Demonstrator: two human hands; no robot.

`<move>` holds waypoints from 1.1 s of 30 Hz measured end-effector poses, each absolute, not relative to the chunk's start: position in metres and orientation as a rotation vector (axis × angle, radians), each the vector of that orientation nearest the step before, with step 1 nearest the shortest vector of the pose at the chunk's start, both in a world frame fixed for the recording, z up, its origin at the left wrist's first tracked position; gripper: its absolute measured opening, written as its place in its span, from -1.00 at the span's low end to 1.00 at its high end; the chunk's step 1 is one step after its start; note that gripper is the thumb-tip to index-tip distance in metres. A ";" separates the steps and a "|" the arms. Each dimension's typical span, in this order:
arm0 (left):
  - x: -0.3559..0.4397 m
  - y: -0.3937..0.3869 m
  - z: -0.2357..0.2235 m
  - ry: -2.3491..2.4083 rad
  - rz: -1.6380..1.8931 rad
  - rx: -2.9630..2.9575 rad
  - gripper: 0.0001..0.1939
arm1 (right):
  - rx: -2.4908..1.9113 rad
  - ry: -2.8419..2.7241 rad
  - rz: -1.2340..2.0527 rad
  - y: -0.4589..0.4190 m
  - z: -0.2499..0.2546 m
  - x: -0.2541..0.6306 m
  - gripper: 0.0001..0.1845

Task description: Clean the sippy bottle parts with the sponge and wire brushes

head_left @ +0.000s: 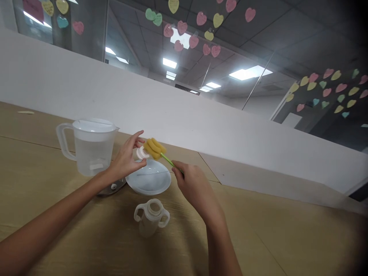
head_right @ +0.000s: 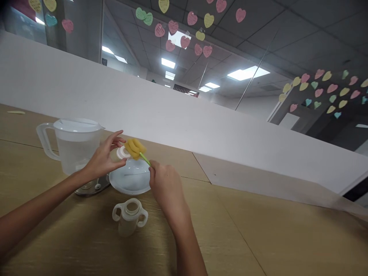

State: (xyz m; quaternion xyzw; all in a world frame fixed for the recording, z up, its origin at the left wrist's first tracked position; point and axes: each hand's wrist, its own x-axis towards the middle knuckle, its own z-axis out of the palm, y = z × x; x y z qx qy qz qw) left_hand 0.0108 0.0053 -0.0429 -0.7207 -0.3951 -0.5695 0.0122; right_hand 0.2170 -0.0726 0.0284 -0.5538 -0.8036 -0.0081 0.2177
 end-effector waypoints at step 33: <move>0.010 0.001 -0.033 -1.107 -2.501 -2.141 -0.78 | -1.373 -2.102 0.337 -0.075 0.033 0.227 -0.75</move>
